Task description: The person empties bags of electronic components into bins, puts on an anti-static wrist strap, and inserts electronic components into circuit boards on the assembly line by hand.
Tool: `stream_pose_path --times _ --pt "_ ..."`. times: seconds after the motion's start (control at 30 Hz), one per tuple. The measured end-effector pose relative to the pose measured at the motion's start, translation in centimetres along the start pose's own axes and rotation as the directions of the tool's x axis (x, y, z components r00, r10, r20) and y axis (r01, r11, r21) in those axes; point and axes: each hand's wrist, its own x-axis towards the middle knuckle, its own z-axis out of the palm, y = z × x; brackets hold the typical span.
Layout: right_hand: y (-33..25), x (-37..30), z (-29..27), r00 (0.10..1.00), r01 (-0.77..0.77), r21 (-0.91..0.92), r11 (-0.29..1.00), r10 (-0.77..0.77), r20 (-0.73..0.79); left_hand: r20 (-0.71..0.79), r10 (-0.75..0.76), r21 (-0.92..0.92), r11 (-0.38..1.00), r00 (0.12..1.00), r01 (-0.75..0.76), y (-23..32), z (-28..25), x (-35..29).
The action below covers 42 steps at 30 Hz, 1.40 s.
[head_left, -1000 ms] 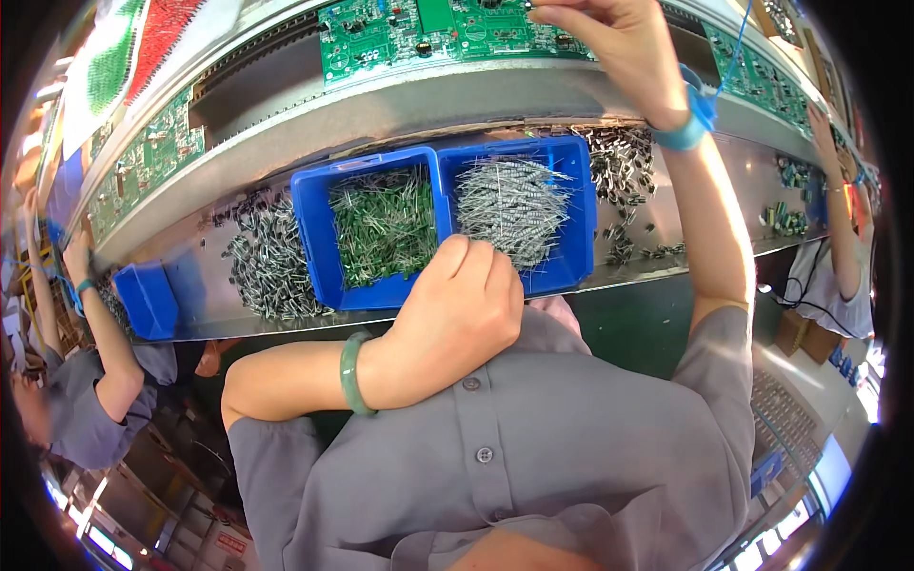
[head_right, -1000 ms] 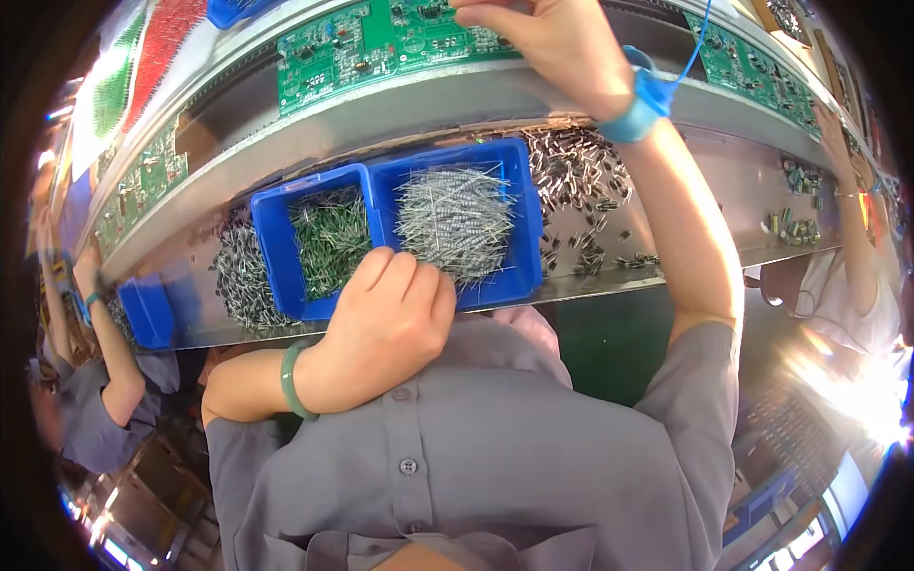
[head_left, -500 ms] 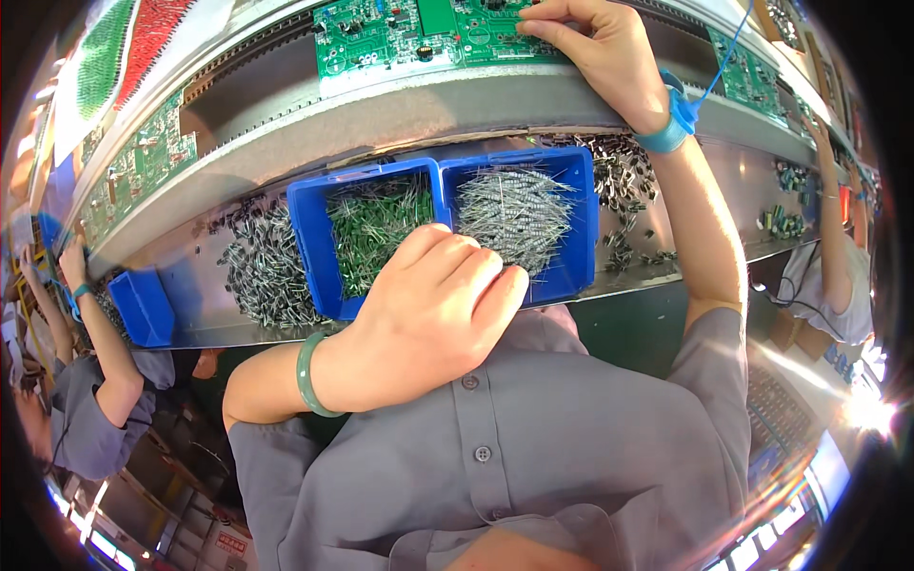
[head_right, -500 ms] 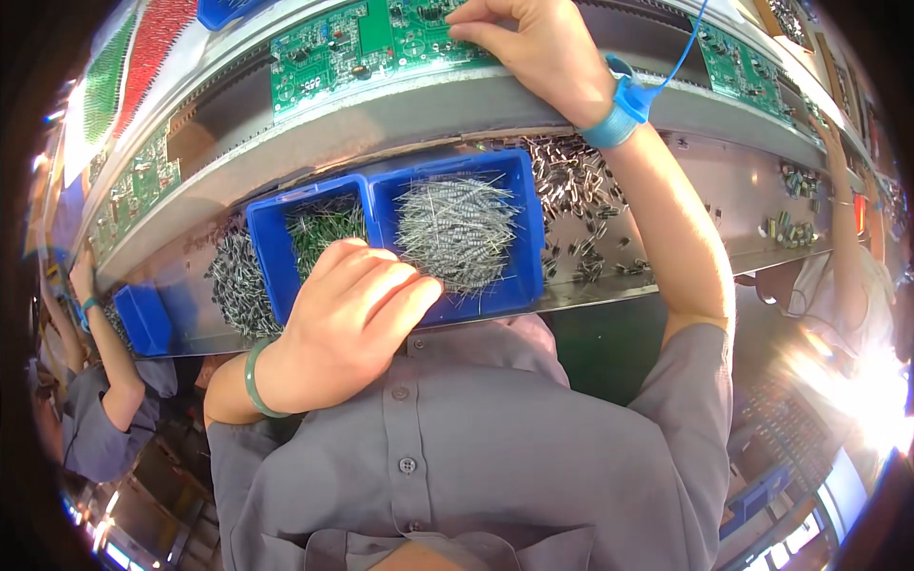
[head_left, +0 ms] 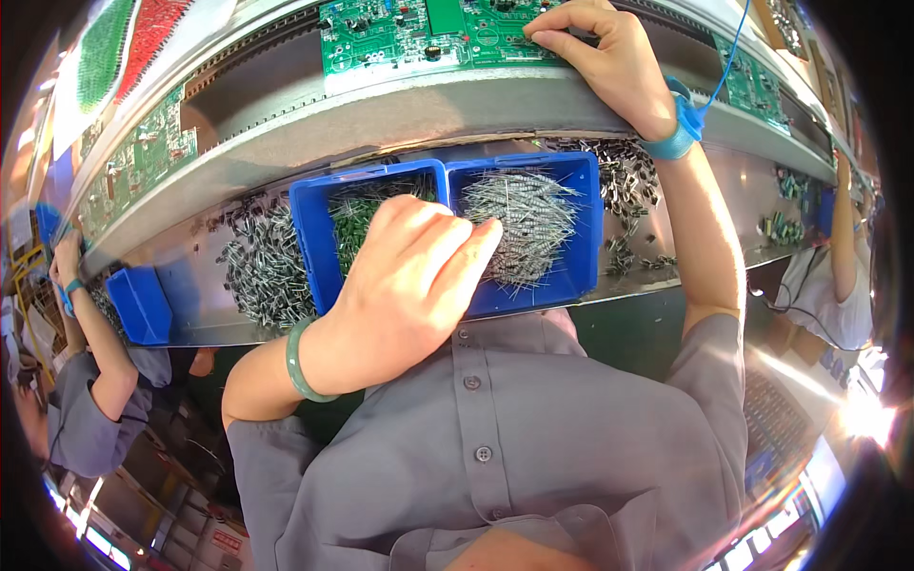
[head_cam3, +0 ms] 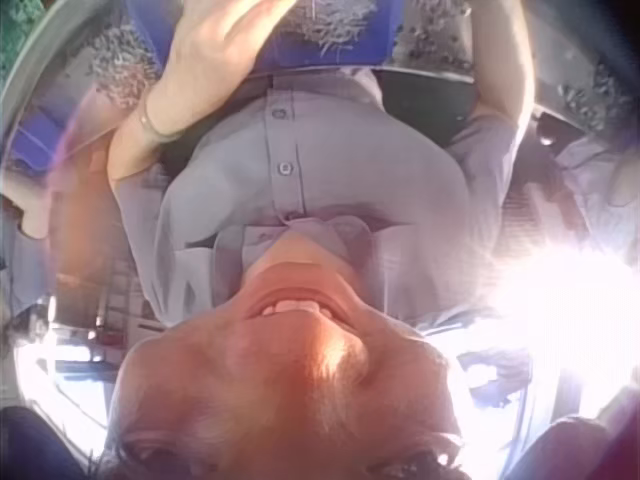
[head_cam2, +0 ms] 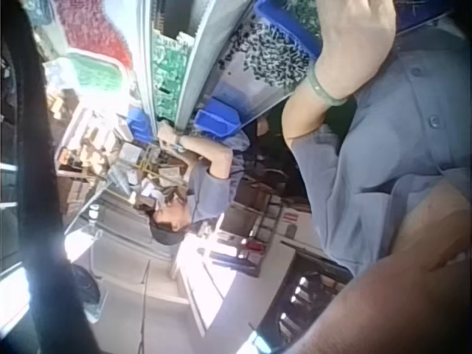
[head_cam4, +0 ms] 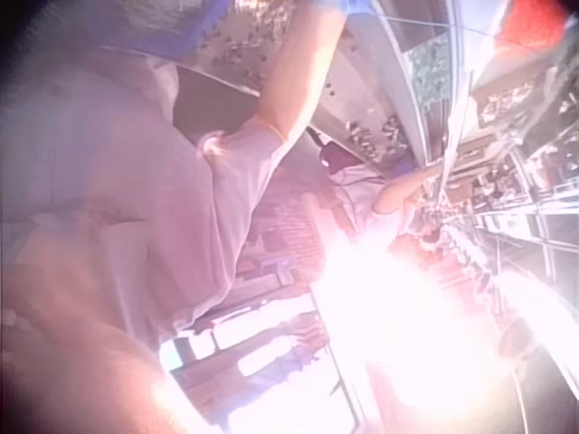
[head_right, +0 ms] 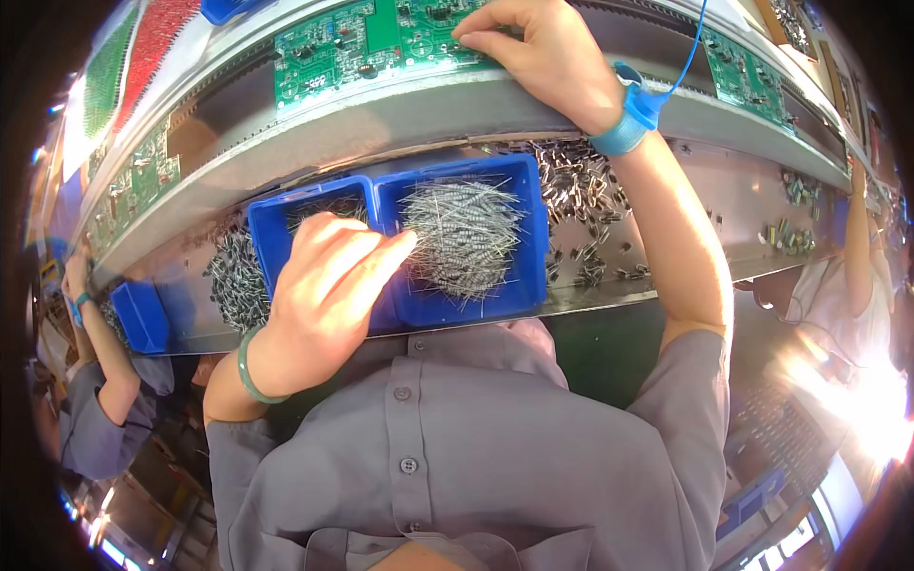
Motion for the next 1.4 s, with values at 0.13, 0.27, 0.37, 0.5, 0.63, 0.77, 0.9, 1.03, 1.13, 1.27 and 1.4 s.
stream_pose_path --times 0.13,0.27,0.37,0.5,0.63,0.77,0.9,1.03,1.13,1.27,1.4 --pt "-0.4 -0.1 0.0 1.000 0.025 -0.025 0.999 -0.025 -0.014 -0.063 0.002 0.016 1.000 0.998 -0.001 -1.3 -0.4 0.2" --pt "-0.4 -0.1 0.0 1.000 -0.004 -0.033 0.999 0.004 0.000 -0.080 -0.102 -0.062 0.993 0.992 0.097 -3.1 -1.5 0.7" --pt "-0.6 -0.1 0.3 1.000 -0.001 -0.041 0.999 0.002 0.013 -0.138 -0.144 -0.071 0.988 0.980 0.136 -5.4 -2.1 1.6" --pt "-0.7 0.2 0.7 0.962 0.262 -0.258 0.930 -0.272 -0.004 -0.222 -0.192 0.013 0.980 0.956 0.200 -9.2 -2.7 3.7" --pt "0.6 -0.4 0.9 0.941 0.306 -0.343 0.888 -0.338 -0.033 -0.242 -0.322 0.029 0.940 0.915 0.339 -11.1 -2.8 4.6" --pt "0.3 -0.1 1.3 0.951 0.292 -0.293 0.910 -0.309 -0.010 -0.304 -0.334 0.032 0.933 0.892 0.360 -12.0 -1.7 4.0" --pt "0.5 -0.1 1.5 0.953 0.283 -0.276 0.918 -0.302 -0.026 -0.284 -0.326 0.056 0.933 0.902 0.355 -12.2 -1.8 3.9" --pt "0.3 -0.2 1.6 0.958 0.271 -0.272 0.923 -0.287 -0.019 -0.290 -0.294 0.056 0.945 0.911 0.323 -12.2 -1.8 3.7" --pt "0.2 -0.1 1.5 0.957 0.272 -0.275 0.922 -0.288 -0.019 -0.290 -0.290 0.034 0.949 0.912 0.313 -12.2 -1.7 3.7" --pt "0.0 -0.3 1.5 0.960 0.266 -0.258 0.929 -0.281 -0.020 -0.277 -0.276 0.074 0.949 0.921 0.306 -11.7 -2.2 3.6" --pt "-0.1 -0.4 1.5 0.968 0.234 -0.243 0.941 -0.249 -0.032 -0.269 -0.314 -0.004 0.946 0.910 0.325 -11.8 -2.0 3.4"
